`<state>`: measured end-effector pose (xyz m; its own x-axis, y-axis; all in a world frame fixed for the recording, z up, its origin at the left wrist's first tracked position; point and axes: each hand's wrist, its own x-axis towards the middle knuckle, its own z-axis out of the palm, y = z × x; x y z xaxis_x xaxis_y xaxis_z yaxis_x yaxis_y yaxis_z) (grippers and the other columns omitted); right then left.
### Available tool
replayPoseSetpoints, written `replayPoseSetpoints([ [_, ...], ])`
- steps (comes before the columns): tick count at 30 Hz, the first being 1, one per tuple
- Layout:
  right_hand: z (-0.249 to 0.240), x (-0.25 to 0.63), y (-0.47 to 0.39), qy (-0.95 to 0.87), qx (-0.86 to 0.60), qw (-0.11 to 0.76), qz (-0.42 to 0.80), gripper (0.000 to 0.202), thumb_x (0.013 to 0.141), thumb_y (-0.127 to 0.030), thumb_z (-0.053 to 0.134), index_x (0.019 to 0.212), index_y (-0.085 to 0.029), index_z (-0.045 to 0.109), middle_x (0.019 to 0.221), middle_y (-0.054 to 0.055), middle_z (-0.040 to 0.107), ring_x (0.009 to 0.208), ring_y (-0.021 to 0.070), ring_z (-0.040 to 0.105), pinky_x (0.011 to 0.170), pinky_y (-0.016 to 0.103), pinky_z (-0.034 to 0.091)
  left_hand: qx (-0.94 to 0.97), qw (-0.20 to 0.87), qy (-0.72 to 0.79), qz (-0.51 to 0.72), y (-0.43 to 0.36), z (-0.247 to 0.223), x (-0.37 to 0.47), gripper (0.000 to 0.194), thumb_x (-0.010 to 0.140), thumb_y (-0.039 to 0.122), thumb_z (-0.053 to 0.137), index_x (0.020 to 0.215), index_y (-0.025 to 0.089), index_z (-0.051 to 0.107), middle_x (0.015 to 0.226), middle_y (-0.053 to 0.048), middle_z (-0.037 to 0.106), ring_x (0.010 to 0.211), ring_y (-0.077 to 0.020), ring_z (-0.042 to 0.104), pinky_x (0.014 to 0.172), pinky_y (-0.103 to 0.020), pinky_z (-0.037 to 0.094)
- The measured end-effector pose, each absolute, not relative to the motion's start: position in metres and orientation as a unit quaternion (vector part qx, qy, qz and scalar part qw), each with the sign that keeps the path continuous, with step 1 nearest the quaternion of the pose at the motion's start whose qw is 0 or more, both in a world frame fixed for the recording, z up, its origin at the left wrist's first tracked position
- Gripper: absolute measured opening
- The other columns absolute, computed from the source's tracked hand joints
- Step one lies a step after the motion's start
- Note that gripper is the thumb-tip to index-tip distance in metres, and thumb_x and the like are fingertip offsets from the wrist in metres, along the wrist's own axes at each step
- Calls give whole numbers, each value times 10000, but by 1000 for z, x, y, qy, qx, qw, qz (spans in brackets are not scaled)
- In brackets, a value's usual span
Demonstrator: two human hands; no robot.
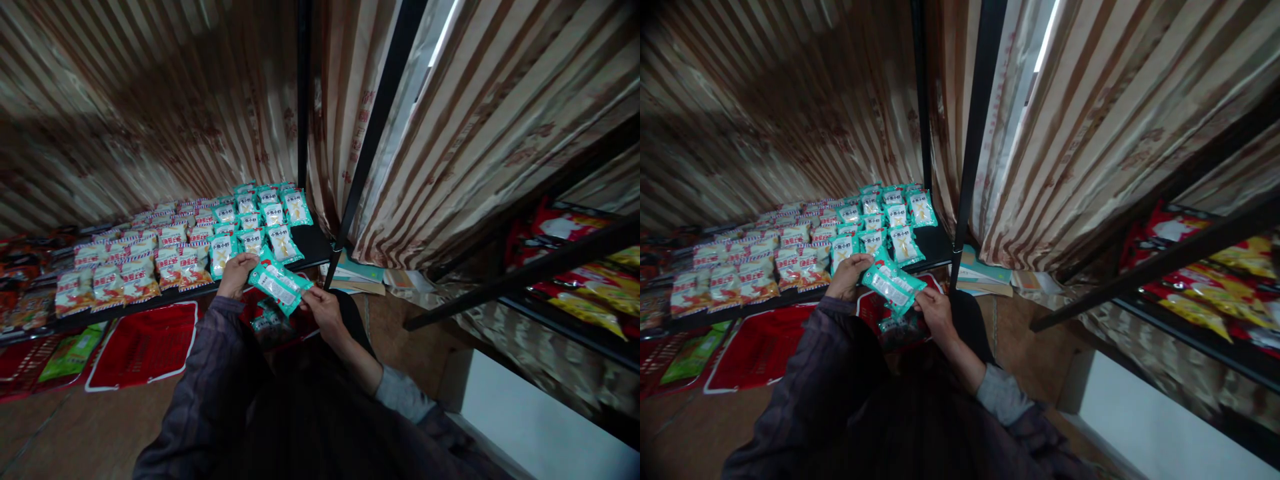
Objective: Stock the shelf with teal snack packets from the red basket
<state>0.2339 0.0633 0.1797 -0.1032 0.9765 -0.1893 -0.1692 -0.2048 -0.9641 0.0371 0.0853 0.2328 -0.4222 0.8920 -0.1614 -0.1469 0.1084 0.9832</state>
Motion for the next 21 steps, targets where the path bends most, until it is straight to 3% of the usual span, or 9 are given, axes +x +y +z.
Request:
replayPoseSetpoints([
  [10, 178, 236, 65, -450, -464, 482, 591, 250, 674, -385, 607, 560, -169, 552, 493, -28, 527, 485, 98, 485, 518, 225, 401, 297, 452, 594, 596, 81, 235, 40, 292, 454, 303, 728, 654, 145, 584, 562, 43, 572, 501, -79, 490, 536, -215, 383],
  [13, 169, 236, 68, -474, -464, 475, 579, 221, 696, -387, 585, 694, -166, 584, 585, -6, 563, 556, 124, 530, 562, 247, 449, 313, 445, 596, 590, 79, 238, 44, 299, 474, 334, 719, 664, 155, 573, 567, 42, 564, 506, -85, 485, 528, -218, 375],
  [17, 161, 238, 69, -589, -509, 510, 366, 453, 717, -302, 571, 1146, -163, 530, 1010, 106, 593, 888, 213, 572, 772, 364, 495, 341, 418, 615, 575, 79, 240, 50, 266, 497, 323, 710, 658, 159, 575, 561, 31, 562, 516, -95, 481, 514, -217, 354],
  [21, 167, 241, 66, -743, -452, 476, 126, 450, 800, -157, 468, 1245, -214, 511, 1257, 116, 484, 1186, 255, 415, 997, 453, 364, 350, 398, 631, 567, 80, 241, 55, 215, 525, 294, 697, 648, 165, 576, 562, 27, 568, 532, -108, 491, 521, -224, 359],
])
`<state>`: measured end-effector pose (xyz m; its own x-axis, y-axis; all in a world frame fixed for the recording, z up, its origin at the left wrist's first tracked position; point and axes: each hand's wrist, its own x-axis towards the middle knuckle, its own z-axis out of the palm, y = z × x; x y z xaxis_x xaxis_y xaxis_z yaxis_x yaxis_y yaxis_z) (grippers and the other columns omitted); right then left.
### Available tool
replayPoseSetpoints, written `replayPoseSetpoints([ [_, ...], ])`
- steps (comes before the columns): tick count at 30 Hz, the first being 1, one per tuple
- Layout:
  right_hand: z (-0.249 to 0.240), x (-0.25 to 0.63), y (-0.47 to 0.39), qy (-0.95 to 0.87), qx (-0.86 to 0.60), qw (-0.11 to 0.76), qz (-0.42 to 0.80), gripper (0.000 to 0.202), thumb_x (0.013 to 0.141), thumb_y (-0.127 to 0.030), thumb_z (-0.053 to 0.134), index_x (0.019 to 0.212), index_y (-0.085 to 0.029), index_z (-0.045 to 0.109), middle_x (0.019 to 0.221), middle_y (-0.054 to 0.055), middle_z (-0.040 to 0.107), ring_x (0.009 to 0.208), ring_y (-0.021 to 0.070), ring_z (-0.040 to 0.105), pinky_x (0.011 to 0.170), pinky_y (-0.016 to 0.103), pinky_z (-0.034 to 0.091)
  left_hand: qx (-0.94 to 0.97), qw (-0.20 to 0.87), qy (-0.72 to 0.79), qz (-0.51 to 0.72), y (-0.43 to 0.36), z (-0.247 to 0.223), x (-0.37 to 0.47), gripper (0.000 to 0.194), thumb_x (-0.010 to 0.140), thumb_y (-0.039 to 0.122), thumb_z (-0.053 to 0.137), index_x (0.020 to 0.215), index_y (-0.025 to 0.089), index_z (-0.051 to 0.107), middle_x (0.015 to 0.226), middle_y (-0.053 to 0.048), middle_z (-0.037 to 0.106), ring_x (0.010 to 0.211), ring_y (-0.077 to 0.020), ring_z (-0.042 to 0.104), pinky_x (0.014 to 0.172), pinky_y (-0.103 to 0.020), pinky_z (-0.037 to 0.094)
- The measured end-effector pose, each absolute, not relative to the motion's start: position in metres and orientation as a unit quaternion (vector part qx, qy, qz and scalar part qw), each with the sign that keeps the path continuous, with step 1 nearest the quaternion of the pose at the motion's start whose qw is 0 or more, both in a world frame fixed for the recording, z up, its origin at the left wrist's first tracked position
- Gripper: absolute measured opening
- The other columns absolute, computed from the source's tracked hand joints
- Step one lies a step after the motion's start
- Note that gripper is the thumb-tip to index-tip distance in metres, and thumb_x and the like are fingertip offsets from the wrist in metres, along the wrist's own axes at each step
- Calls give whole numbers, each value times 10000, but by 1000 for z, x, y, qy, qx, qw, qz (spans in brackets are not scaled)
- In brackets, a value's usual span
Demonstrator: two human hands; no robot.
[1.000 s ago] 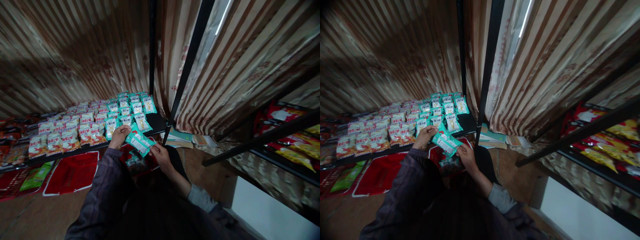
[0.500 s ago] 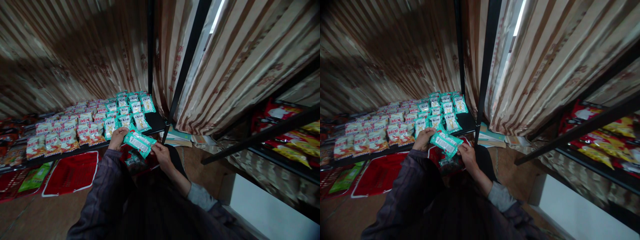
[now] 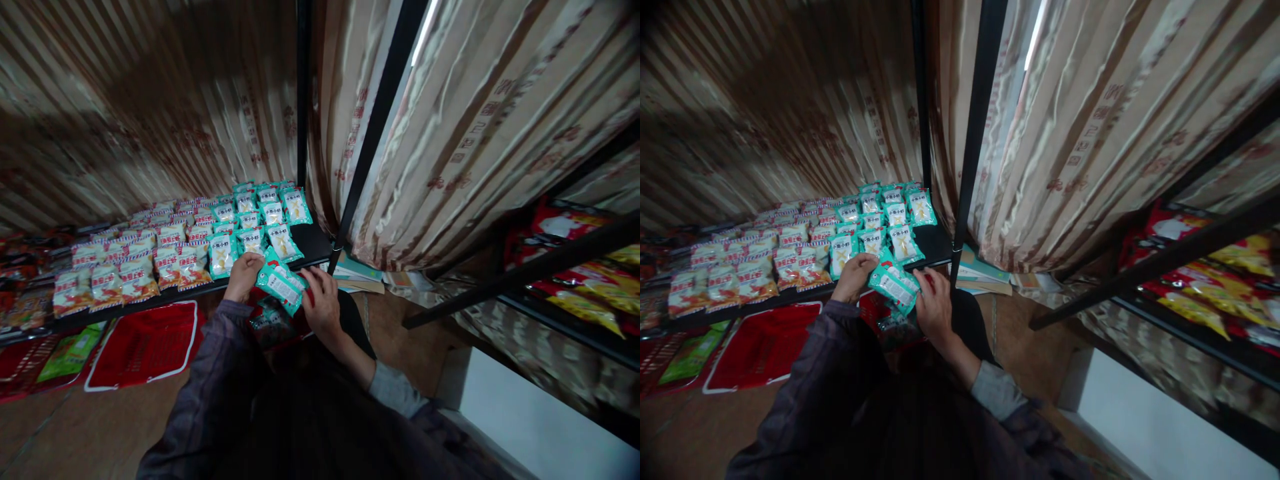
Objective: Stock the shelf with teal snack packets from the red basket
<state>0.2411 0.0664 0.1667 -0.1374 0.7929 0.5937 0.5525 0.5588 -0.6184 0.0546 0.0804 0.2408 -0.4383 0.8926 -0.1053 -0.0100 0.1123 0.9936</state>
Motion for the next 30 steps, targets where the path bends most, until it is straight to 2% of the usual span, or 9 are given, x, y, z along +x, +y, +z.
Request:
replayPoseSetpoints([
  [3, 172, 243, 64, -807, -383, 446, 61, 431, 846, -99, 388, 1211, -260, 553, 1301, 71, 484, 1235, 232, 380, 1027, 439, 346, 342, 395, 637, 567, 83, 241, 57, 177, 532, 269, 678, 634, 166, 577, 546, 31, 563, 530, -111, 490, 524, -225, 359],
  [6, 173, 243, 64, -837, -347, 418, 59, 422, 867, -112, 376, 1220, -267, 547, 1312, 54, 500, 1257, 227, 376, 1024, 443, 361, 337, 391, 642, 567, 85, 240, 57, 127, 525, 238, 650, 599, 161, 581, 545, 29, 563, 539, -109, 488, 545, -227, 366],
  [12, 171, 241, 62, -850, -320, 405, 104, 421, 885, -155, 324, 1272, -152, 490, 1322, 120, 487, 1241, 213, 414, 1023, 419, 377, 334, 394, 673, 530, 87, 234, 52, 81, 519, 222, 618, 563, 168, 578, 521, 32, 538, 531, -113, 475, 543, -232, 360],
  [15, 175, 241, 58, -845, -330, 407, 107, 437, 878, -241, 389, 1299, -144, 453, 1334, 132, 470, 1241, 232, 413, 1022, 432, 370, 336, 405, 669, 525, 86, 234, 53, 78, 510, 217, 621, 552, 170, 575, 514, 31, 536, 533, -117, 478, 546, -237, 362],
  [18, 178, 241, 55, -848, -336, 399, 88, 561, 835, -380, 491, 1328, -127, 406, 1355, 158, 437, 1254, 272, 391, 1020, 458, 356, 330, 420, 657, 532, 85, 237, 56, 88, 498, 217, 630, 540, 168, 571, 527, 32, 542, 540, -119, 488, 557, -243, 369],
  [21, 176, 240, 55, -845, -356, 394, 65, 664, 795, -448, 542, 1345, -116, 374, 1367, 176, 415, 1262, 295, 373, 1016, 468, 350, 316, 436, 641, 546, 85, 238, 59, 89, 487, 206, 630, 524, 165, 560, 514, 41, 528, 527, -115, 484, 549, -242, 370],
  [27, 165, 235, 56, -828, -385, 403, 63, 557, 833, -341, 501, 1346, -159, 384, 1341, 148, 451, 1218, 276, 428, 999, 444, 377, 311, 447, 630, 554, 84, 240, 63, 80, 493, 174, 621, 493, 156, 543, 528, 23, 536, 520, -107, 483, 502, -232, 369],
  [30, 164, 235, 56, -809, -394, 424, 106, 541, 819, -307, 503, 1333, -173, 404, 1310, 130, 487, 1196, 262, 458, 1003, 424, 383, 291, 474, 632, 540, 82, 243, 65, 130, 565, 251, 629, 562, 160, 537, 554, 12, 547, 489, -108, 499, 437, -224, 357],
])
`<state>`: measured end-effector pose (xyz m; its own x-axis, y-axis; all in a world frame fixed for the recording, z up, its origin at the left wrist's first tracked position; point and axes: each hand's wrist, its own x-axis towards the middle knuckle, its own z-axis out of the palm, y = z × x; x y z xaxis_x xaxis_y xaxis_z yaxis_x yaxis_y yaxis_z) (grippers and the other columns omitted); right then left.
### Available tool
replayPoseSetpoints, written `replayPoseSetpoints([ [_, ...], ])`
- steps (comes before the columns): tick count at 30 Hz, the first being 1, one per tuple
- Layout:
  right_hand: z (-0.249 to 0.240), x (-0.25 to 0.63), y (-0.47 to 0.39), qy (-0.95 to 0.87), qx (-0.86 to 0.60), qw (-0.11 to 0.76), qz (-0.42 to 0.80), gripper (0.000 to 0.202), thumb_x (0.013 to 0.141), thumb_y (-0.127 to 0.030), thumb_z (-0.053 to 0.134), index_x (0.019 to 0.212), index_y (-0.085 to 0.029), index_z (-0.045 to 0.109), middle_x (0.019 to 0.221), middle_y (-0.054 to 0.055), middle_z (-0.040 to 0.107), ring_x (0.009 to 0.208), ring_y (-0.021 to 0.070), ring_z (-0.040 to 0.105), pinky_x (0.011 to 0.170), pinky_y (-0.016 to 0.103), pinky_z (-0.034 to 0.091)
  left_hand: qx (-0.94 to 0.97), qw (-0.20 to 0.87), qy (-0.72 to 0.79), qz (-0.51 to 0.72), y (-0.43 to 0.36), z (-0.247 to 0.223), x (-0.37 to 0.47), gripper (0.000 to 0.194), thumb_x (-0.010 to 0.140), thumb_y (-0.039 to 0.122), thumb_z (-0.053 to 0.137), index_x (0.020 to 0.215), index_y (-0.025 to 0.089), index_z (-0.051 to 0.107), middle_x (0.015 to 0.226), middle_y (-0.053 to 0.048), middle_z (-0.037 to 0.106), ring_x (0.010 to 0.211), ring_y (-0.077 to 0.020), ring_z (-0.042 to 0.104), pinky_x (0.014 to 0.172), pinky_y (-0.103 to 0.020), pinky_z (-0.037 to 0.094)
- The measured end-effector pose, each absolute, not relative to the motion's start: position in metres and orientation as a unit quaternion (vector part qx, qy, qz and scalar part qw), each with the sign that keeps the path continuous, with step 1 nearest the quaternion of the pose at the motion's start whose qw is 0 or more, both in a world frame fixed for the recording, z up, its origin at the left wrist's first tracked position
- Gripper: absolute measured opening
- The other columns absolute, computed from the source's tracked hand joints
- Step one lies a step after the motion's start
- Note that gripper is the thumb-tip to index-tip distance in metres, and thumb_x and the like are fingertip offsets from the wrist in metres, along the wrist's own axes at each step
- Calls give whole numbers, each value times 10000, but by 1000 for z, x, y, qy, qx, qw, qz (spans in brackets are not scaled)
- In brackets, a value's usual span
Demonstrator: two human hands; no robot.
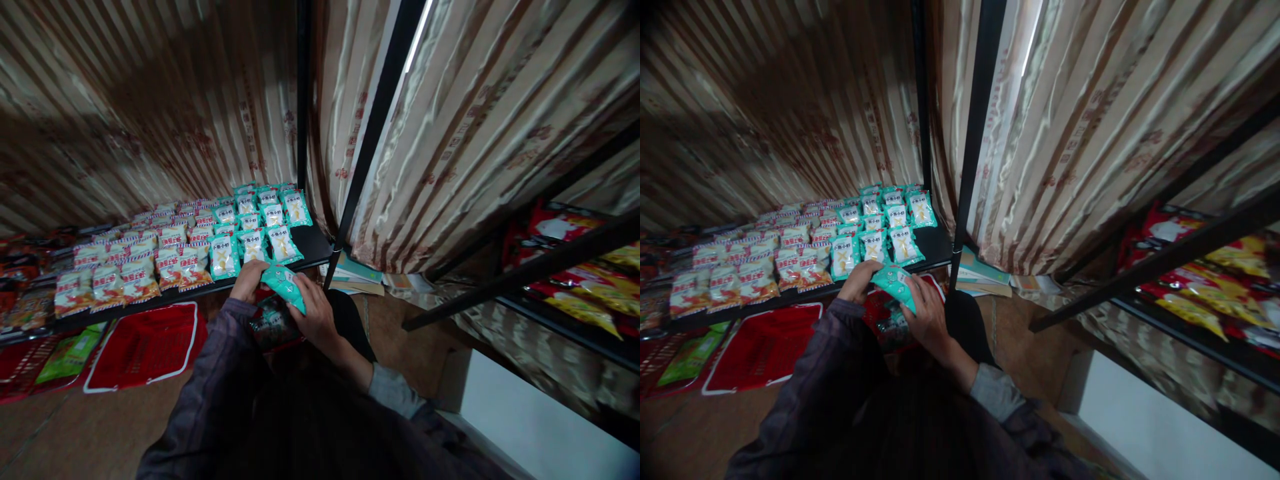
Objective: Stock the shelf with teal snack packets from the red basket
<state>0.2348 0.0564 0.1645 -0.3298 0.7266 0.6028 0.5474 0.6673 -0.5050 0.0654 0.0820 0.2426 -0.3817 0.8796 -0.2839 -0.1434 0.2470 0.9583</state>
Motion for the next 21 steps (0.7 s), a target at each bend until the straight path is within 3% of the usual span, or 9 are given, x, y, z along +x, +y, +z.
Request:
replayPoseSetpoints([
  [4, 176, 236, 59, -712, -443, 470, 277, 596, 752, -313, 567, 1314, -188, 413, 1270, 101, 531, 1148, 256, 504, 984, 406, 400, 269, 522, 605, 538, 78, 245, 66, 260, 694, 420, 574, 716, 161, 554, 697, -43, 634, 556, -126, 595, 452, -213, 410],
  [8, 191, 238, 63, -547, -428, 496, 521, 545, 723, -386, 602, 1224, -206, 491, 1126, 55, 629, 997, 233, 594, 852, 347, 482, 283, 527, 589, 544, 74, 237, 71, 307, 664, 413, 644, 824, 158, 583, 798, -55, 657, 657, -134, 629, 557, -225, 470],
  [11, 196, 237, 67, -453, -379, 501, 633, 472, 708, -414, 614, 1122, -196, 556, 1005, 39, 674, 875, 220, 633, 760, 316, 504, 291, 558, 558, 541, 71, 226, 79, 374, 641, 459, 677, 845, 157, 594, 807, -41, 644, 661, -121, 612, 615, -247, 490],
  [14, 194, 237, 69, -424, -348, 489, 678, 443, 692, -421, 627, 1067, -190, 585, 949, 38, 687, 821, 217, 643, 704, 297, 505, 328, 589, 514, 531, 66, 218, 88, 403, 664, 496, 662, 885, 164, 605, 848, -45, 649, 723, -127, 614, 642, -242, 487],
  [21, 190, 238, 69, -430, -341, 481, 683, 411, 706, -398, 636, 1065, -202, 596, 971, 21, 682, 841, 207, 635, 710, 279, 496, 320, 616, 456, 557, 65, 210, 100, 432, 641, 412, 720, 963, 157, 589, 936, -79, 677, 823, -191, 639, 698, -287, 497],
])
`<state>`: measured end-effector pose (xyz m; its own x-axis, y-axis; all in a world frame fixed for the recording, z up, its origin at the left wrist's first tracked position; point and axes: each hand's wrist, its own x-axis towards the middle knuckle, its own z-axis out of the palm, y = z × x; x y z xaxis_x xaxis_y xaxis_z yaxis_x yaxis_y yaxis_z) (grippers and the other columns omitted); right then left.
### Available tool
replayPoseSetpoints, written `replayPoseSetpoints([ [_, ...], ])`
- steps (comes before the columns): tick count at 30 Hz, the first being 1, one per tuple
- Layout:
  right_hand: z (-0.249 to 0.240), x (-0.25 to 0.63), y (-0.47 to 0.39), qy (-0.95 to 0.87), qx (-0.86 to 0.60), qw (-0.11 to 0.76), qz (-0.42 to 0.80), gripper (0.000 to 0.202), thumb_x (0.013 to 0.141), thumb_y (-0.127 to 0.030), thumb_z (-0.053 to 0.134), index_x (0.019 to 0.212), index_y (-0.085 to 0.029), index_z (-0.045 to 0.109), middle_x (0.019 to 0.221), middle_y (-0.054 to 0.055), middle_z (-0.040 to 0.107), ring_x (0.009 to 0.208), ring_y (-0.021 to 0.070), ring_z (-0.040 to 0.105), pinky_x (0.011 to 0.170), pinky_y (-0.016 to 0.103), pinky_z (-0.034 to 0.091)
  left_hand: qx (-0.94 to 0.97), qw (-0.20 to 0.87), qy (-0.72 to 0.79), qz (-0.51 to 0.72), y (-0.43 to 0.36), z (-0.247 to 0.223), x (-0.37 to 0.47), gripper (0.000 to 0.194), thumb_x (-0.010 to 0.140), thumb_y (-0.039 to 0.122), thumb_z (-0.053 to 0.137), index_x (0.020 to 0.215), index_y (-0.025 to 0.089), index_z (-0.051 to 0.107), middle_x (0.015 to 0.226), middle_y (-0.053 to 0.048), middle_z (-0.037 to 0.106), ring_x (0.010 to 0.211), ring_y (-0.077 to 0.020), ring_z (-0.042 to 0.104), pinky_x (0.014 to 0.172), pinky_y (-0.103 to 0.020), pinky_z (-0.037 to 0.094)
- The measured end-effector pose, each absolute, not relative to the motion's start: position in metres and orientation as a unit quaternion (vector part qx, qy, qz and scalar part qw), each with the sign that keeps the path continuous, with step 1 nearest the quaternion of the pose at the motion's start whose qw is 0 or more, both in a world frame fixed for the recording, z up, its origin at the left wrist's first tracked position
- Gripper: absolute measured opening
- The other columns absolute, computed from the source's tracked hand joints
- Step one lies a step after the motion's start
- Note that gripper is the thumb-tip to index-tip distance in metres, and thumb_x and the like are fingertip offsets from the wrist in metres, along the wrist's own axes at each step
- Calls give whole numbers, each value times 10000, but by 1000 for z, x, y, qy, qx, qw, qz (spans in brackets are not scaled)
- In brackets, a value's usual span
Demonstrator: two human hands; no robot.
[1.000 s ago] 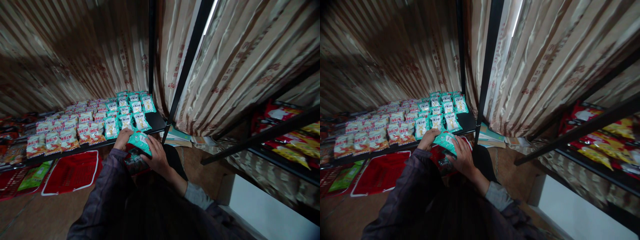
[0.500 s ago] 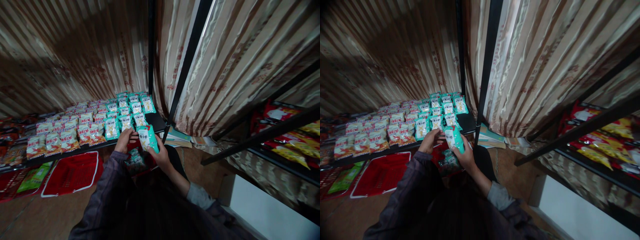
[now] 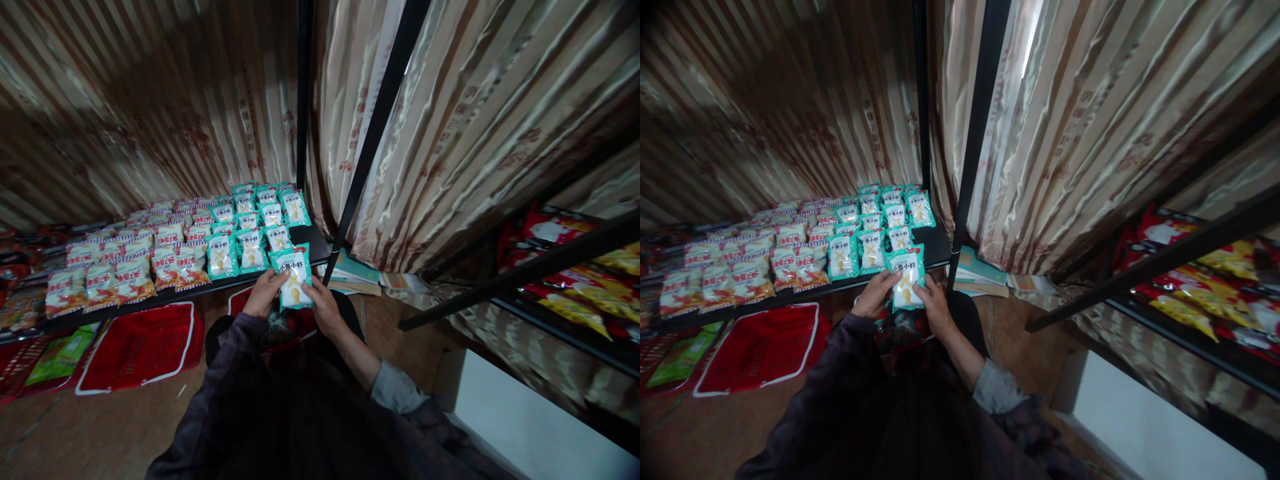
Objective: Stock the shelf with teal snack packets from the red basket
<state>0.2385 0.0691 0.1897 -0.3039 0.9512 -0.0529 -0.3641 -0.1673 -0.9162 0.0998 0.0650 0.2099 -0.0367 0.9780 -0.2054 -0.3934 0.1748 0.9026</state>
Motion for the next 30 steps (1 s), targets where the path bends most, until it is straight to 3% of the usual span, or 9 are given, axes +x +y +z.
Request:
replayPoseSetpoints([
  [9, 186, 235, 71, -406, -404, 498, 651, 467, 612, -439, 718, 992, -178, 643, 967, 39, 691, 837, 212, 634, 771, 328, 495, 280, 586, 459, 606, 64, 210, 105, 454, 601, 359, 757, 945, 126, 572, 891, -87, 693, 858, -211, 643, 810, -349, 484],
  [26, 183, 241, 74, -417, -404, 502, 641, 470, 635, -459, 707, 1018, -194, 642, 945, 29, 699, 822, 215, 642, 756, 324, 506, 283, 519, 506, 628, 66, 216, 119, 380, 626, 476, 691, 762, 141, 574, 730, -20, 657, 712, -160, 608, 650, -259, 468],
  [30, 180, 243, 78, -415, -404, 509, 637, 456, 644, -461, 699, 1007, -191, 645, 943, 28, 699, 821, 212, 642, 753, 317, 503, 291, 523, 506, 621, 67, 219, 121, 402, 640, 502, 670, 814, 148, 592, 791, -38, 668, 754, -165, 617, 663, -259, 480],
])
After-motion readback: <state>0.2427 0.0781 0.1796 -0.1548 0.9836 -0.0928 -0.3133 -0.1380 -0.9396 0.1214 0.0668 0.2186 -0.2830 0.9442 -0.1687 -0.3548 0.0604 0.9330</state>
